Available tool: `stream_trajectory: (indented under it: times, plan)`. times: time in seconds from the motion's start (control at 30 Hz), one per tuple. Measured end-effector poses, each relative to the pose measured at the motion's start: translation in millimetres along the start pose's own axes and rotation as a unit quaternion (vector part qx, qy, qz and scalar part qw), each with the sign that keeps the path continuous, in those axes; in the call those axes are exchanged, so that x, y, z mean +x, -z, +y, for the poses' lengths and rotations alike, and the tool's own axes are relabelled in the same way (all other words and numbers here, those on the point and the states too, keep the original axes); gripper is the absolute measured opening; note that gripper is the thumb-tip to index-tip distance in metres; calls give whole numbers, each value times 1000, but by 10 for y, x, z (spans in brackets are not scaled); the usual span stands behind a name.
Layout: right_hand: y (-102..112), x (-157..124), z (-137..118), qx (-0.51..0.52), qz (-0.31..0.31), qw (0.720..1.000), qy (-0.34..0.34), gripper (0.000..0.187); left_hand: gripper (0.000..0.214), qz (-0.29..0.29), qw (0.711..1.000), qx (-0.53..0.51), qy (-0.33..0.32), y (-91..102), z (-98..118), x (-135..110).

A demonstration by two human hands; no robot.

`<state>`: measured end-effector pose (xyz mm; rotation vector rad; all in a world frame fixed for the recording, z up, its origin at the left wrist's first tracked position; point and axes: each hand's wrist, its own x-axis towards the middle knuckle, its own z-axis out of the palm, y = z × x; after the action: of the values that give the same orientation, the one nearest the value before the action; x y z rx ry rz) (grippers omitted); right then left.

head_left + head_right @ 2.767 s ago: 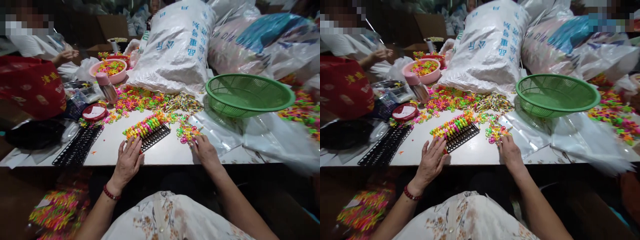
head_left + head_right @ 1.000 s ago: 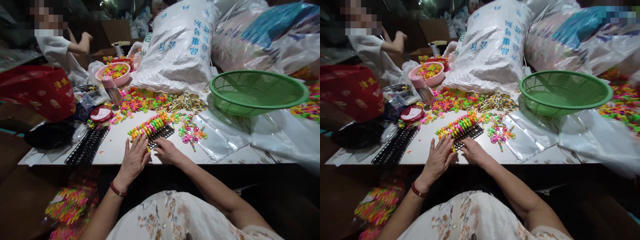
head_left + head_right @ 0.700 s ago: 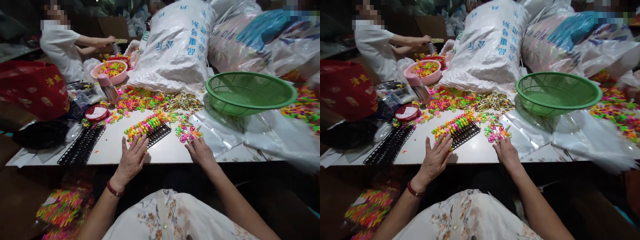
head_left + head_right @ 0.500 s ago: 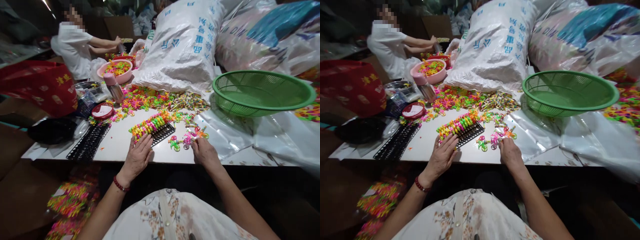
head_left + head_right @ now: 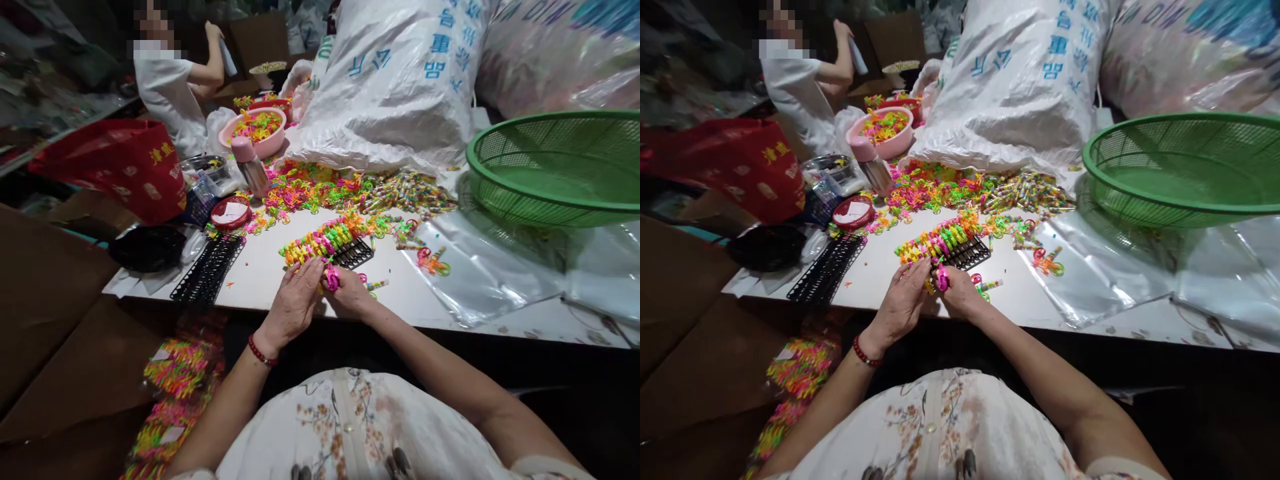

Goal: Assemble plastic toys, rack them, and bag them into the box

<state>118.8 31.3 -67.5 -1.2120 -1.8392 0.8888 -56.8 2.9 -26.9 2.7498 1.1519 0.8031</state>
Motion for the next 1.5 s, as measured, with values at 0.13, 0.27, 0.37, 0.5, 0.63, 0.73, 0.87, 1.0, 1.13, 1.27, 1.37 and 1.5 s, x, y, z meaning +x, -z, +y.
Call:
stream_trajectory:
  times: [0.13,0.27,0.37,0.5,0.63,0.73,0.87,1.0,1.13,1.27,1.37,1.5]
  plan:
    - [-31,74,75,-20,-25,997,70,14,64,1,1000,-1,-3,-2,-10,-6]
    - [15,169,135,-51,-89,990,97,15,64,-5,1000,9,-3,14,-5,-1]
    - [32,250,157,-73,-127,985,92,12,59,-25,999,38,5,47,5,34]
    - [21,320,173,-77,-146,984,62,19,50,-48,996,82,2,66,23,107]
    - [25,301,179,-66,-154,983,73,25,46,-55,993,107,17,36,50,146]
    - [18,234,191,-51,-125,986,97,18,46,-43,992,114,23,4,55,138]
    - [-11,170,242,-51,-92,987,121,14,46,-29,992,117,22,-33,40,122]
    - [-43,208,281,-75,-115,980,143,13,47,-18,992,120,34,-67,27,122]
    - [-39,273,205,-110,-131,977,127,10,48,-1,992,118,38,-94,26,118]
    - [202,131,101,-102,-91,984,111,15,52,-5,992,126,27,-83,20,106]
    - [543,-146,133,-128,-2,987,92,23,53,-25,991,131,13,-39,18,104]
    - [877,-470,285,-277,33,959,45,25,53,-30,990,136,6,20,29,119]
